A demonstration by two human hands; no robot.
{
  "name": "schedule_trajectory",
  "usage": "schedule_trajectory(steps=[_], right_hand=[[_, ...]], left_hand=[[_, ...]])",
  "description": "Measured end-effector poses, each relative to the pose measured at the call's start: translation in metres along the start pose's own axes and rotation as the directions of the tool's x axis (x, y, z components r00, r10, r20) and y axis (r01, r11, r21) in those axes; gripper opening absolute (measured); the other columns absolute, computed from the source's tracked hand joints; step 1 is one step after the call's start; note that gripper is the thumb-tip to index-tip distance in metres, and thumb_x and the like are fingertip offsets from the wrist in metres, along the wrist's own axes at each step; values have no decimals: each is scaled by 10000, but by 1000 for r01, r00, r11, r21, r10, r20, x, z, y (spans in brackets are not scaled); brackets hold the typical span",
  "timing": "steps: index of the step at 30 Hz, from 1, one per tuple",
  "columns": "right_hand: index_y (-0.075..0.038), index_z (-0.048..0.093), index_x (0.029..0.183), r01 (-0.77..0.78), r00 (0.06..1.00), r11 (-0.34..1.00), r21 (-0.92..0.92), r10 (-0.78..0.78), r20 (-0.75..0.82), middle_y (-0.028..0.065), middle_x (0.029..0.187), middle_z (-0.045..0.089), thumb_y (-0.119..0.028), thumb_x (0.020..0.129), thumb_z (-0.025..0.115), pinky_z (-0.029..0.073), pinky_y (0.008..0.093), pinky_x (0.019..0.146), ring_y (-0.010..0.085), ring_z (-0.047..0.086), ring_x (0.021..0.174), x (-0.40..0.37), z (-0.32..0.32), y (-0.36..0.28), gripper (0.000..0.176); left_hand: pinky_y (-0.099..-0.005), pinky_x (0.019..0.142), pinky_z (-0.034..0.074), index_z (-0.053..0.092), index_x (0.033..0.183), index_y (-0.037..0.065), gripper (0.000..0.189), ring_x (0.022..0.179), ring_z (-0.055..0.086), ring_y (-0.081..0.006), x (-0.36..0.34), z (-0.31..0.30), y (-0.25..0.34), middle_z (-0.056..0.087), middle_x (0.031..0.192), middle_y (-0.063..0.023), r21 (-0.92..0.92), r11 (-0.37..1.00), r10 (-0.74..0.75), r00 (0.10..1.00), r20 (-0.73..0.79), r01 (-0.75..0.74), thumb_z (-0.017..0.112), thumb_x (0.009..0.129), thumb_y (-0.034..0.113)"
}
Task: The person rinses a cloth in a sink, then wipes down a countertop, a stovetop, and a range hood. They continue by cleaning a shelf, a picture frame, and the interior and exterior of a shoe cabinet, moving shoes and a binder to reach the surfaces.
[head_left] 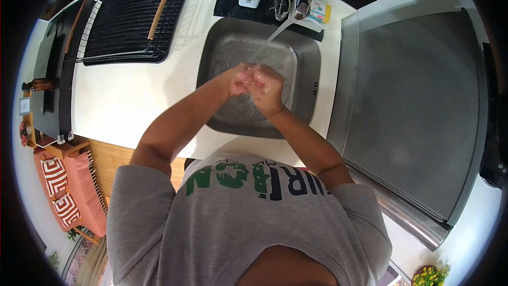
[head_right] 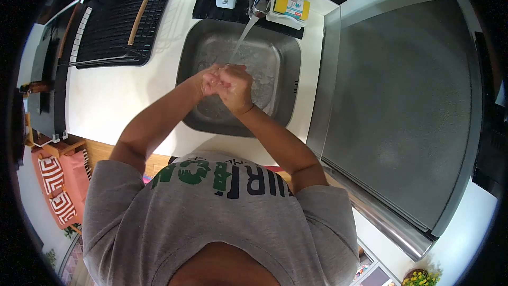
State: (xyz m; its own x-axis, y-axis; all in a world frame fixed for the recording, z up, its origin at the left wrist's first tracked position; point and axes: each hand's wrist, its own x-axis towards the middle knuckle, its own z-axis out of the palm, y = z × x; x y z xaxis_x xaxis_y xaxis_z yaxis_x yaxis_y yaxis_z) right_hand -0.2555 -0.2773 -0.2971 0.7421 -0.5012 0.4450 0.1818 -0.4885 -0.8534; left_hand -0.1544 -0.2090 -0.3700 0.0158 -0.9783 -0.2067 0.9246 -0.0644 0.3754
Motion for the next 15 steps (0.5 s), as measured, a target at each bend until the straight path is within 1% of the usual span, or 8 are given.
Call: schedule_trajectory(steps=[1,3,7,9,10,12,13,15], right_hand=[[-43,581,638,112,992,992,-58,-108,66,60,653,581,-74,748,658,471,288,644,180,570,644,-2,1,0,138],[-48,589,632,225,968,968,-110,-209,136,65,652,581,-49,700,670,469,296,637,196,571,630,-3,4,-3,105],[-64,542,579,516,841,847,-130,-471,267,44,652,584,-63,619,670,474,321,600,204,570,585,-8,10,-11,134],[-73,515,550,586,794,797,-148,-528,301,38,651,586,-75,600,667,476,324,592,194,573,575,-13,13,-8,159],[-81,514,546,604,768,782,-156,-519,375,34,642,577,-91,590,665,480,325,602,193,580,591,-18,14,-7,158],[-88,512,542,625,736,764,-161,-509,446,30,633,568,-107,579,664,483,325,612,192,587,606,-25,17,1,158],[-91,517,549,639,711,750,-169,-492,502,25,629,563,-129,572,655,484,319,620,189,593,617,-30,21,7,145],[-94,522,555,655,682,735,-176,-474,557,20,625,558,-151,565,645,484,312,627,187,598,628,-39,25,15,136]], left_hand=[[-350,818,495,462,1214,-18,357,919,579,-227,2,0,5,566,1046,-146,-1,1000,-2,1000,-1,2,497,875,91],[-324,778,505,429,1258,-20,406,876,583,-187,5,18,25,572,993,-119,564,816,-182,983,39,129,471,873,99],[-286,736,500,397,1288,-28,472,869,575,-151,27,18,31,567,986,-100,436,772,-488,871,-58,462,454,833,87],[-273,715,488,389,1322,37,541,890,570,-141,34,26,33,571,988,-89,666,487,-601,770,-214,565,440,784,68],[-273,715,488,389,1322,37,541,890,570,-141,37,30,29,571,988,-89,665,485,-604,767,-215,568,440,784,68],[-270,673,475,448,1304,118,561,842,587,-146,41,42,23,609,972,-81,849,136,-633,704,-321,510,468,747,49],[-270,673,475,448,1304,118,561,842,587,-146,42,42,18,609,972,-81,849,134,-635,702,-322,511,468,747,49],[-295,640,478,495,1272,166,536,780,605,-159,44,37,6,637,898,-76,959,-136,-559,780,-282,249,507,749,48]])
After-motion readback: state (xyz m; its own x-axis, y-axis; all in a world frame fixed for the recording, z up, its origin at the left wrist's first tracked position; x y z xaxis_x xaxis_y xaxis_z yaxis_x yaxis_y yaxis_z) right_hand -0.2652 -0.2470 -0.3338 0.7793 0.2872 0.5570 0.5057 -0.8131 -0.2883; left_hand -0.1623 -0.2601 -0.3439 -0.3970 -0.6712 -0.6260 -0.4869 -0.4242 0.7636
